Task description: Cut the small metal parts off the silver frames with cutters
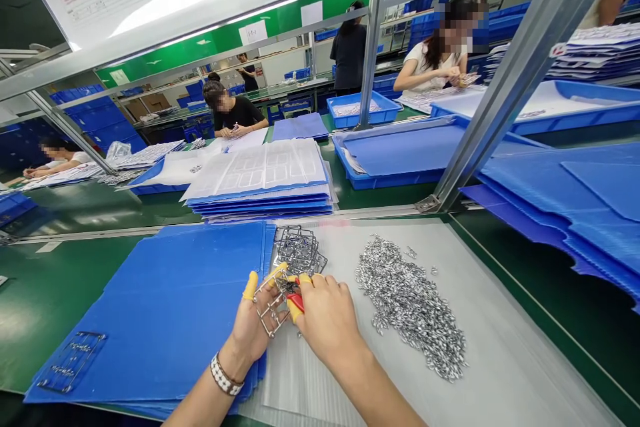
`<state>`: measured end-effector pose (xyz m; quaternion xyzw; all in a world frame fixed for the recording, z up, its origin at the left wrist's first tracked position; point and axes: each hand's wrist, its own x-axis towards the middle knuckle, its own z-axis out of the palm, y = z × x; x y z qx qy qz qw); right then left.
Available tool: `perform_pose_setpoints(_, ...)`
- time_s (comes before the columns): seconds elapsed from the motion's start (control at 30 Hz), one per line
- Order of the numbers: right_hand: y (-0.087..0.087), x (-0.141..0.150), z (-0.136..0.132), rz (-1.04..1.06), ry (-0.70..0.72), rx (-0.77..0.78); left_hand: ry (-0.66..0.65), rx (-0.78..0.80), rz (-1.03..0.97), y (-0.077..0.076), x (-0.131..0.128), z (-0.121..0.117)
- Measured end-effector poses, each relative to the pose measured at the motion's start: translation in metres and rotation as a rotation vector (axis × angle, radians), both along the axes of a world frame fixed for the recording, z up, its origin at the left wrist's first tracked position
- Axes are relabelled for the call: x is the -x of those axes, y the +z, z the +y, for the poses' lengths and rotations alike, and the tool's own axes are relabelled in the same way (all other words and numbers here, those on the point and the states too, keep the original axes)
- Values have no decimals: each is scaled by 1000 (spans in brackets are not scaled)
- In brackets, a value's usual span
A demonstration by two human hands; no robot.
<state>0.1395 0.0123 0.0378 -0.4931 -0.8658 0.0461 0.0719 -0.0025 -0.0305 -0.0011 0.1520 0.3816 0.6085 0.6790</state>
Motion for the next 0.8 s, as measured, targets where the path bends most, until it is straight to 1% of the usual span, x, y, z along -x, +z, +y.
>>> perform_pose_setpoints(0.23, -3, 2, 0, -7, 3, -10, 0, -11, 12, 0, -1, 0)
perform_pose_setpoints(0.4, -2, 3, -1, 7, 2, -14, 5, -27, 19, -2, 1, 0)
perform_pose_setpoints(0.6, -6, 1, 1, 34, 11, -31, 16, -15, 42, -5, 1, 0)
perform_pose_setpoints(0.8, -5, 1, -2, -3, -1, -51, 16, 6, 60, -5, -2, 1)
